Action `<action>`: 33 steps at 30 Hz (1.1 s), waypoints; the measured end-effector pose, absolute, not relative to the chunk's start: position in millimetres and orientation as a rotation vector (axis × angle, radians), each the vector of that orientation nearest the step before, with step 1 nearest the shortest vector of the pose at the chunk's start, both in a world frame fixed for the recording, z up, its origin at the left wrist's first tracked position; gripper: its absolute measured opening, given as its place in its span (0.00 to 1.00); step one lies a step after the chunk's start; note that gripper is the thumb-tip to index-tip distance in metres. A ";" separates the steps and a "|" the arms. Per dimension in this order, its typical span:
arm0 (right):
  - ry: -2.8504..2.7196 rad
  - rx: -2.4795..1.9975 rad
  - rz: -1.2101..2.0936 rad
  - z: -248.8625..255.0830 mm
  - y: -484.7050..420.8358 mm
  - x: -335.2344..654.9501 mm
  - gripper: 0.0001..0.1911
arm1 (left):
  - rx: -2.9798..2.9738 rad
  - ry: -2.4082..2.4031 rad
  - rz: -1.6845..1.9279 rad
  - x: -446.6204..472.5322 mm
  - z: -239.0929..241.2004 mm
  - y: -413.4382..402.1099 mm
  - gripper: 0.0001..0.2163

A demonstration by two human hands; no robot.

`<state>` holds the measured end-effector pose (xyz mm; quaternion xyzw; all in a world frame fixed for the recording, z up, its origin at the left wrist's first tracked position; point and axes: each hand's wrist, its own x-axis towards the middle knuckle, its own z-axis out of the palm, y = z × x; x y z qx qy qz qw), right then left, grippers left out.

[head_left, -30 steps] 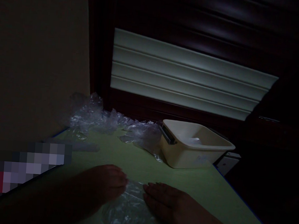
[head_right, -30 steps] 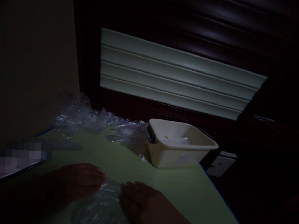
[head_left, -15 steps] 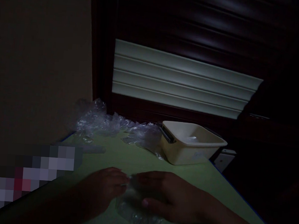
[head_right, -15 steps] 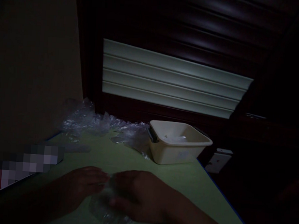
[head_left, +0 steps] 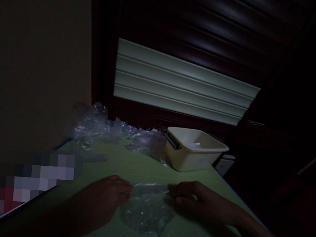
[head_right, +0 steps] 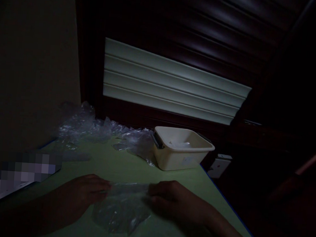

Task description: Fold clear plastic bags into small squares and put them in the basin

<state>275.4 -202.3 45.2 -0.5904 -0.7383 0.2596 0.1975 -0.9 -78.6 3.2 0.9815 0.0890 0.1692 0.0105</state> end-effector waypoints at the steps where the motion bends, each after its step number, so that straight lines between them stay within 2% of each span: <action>1: -2.049 -1.640 0.687 42.7 -194.7 272.9 0.15 | 3.066 0.293 0.521 -0.4 3.1 -78.8 0.21; 11: -1.948 -1.687 0.604 24.0 -126.8 256.6 0.07 | 3.066 0.384 0.425 1.6 5.7 -79.5 0.17; 14: -1.936 -1.667 0.629 16.4 -131.2 262.7 0.07 | 3.010 0.446 0.435 2.3 6.3 -79.9 0.15; 19: -1.853 -1.604 0.717 6.9 -137.4 265.2 0.10 | 2.713 0.681 0.775 4.0 -2.5 -74.5 0.16; 21: -1.813 -1.549 0.766 7.0 -138.7 263.2 0.10 | 2.584 0.813 0.835 4.7 -6.8 -69.5 0.20; 24: -1.714 -1.430 0.811 10.4 -141.0 258.2 0.09 | 2.395 0.904 0.796 5.7 -10.7 -62.1 0.24; 30: -1.578 -1.328 0.843 13.9 -143.9 249.2 0.10 | 2.213 0.925 0.720 7.2 -10.5 -56.6 0.15; 33: -1.575 -1.322 0.833 12.8 -144.3 246.6 0.10 | 2.110 0.900 0.695 6.5 -8.1 -56.7 0.18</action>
